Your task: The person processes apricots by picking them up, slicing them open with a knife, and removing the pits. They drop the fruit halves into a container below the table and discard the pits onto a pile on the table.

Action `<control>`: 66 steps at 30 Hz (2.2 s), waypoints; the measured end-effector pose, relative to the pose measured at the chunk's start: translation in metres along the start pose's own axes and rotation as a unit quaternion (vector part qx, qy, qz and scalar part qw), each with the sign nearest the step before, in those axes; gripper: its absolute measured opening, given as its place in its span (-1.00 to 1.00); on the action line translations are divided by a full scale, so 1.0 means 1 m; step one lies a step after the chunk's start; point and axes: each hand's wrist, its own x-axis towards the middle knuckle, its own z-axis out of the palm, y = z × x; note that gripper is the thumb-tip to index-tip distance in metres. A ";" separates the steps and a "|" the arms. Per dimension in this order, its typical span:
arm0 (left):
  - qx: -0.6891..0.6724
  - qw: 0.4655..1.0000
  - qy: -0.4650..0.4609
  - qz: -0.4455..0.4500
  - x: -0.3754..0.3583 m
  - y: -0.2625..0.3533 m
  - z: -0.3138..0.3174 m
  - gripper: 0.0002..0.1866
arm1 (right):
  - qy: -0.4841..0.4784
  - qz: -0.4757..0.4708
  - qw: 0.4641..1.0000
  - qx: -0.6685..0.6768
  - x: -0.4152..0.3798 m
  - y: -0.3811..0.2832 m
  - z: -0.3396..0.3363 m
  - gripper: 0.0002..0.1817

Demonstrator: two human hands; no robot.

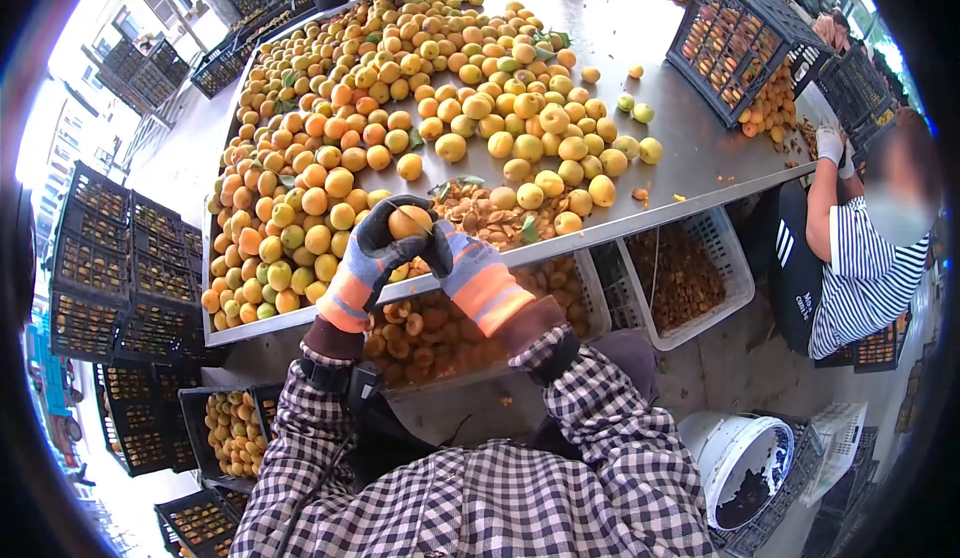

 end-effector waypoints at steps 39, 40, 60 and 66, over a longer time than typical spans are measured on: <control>0.079 0.992 0.084 0.057 -0.013 -0.015 0.002 -0.40 | 0.085 -0.174 0.980 -0.046 -0.008 -0.007 0.004 -0.84; 0.125 0.984 0.097 0.078 -0.013 -0.015 0.003 -0.39 | 0.086 -0.173 0.980 -0.045 -0.008 -0.007 0.007 -0.84; 0.112 0.990 0.078 0.034 -0.007 -0.013 0.011 -0.43 | 0.077 -0.116 0.990 -0.004 0.000 -0.013 -0.006 -0.31; 0.064 0.992 0.106 0.026 -0.011 0.001 0.015 -0.49 | 0.024 -0.135 0.987 0.089 0.002 -0.018 -0.012 -0.34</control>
